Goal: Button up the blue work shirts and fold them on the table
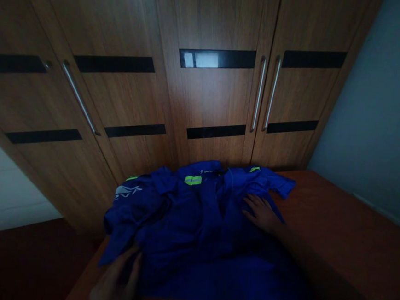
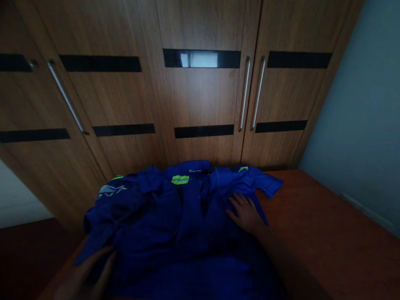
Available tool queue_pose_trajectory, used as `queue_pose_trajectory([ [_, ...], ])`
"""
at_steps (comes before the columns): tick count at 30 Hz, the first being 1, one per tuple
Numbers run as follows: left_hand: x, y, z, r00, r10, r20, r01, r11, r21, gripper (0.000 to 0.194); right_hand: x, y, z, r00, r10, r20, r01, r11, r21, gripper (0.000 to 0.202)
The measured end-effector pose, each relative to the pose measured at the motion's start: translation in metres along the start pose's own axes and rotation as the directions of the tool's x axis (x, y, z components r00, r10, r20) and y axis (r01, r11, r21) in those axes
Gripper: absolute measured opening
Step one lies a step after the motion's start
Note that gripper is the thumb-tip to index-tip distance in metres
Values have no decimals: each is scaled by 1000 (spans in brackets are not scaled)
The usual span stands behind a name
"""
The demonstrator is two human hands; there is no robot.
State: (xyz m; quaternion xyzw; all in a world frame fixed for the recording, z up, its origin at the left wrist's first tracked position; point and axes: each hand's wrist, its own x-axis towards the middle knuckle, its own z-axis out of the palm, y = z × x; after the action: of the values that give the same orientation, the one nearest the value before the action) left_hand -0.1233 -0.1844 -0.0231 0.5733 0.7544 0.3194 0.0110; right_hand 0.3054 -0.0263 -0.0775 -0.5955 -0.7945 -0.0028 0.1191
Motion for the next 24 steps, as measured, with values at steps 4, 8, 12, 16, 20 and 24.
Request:
queue_pose_trajectory([
  [4, 3, -9, 9, 933, 324, 158, -346, 929, 135, 34, -8, -18, -16, 997, -1, -77, -3, 998, -57, 43],
  [8, -1, 17, -3, 895, 438, 89, -447, 882, 151, 32, -34, -63, -51, 975, -159, -156, 177, 978, 109, 34],
  [12, -23, 66, 4, 776, 575, 259, -575, 814, -83, 28, -66, -112, -77, 962, -238, -132, 265, 926, 268, 31],
  [16, -47, 103, 41, 627, 693, 355, -662, 715, -227, 33, -87, -131, -60, 977, -200, -72, 210, 961, 179, 42],
  [20, -60, 109, 71, 649, 692, 316, -668, 717, -199, 32, -94, -121, -30, 994, 1, -107, 23, 975, 223, 44],
  [24, -71, 106, 66, 743, 574, 344, -374, 783, -497, 28, -94, -107, -24, 985, 134, -108, -58, 849, 526, 28],
])
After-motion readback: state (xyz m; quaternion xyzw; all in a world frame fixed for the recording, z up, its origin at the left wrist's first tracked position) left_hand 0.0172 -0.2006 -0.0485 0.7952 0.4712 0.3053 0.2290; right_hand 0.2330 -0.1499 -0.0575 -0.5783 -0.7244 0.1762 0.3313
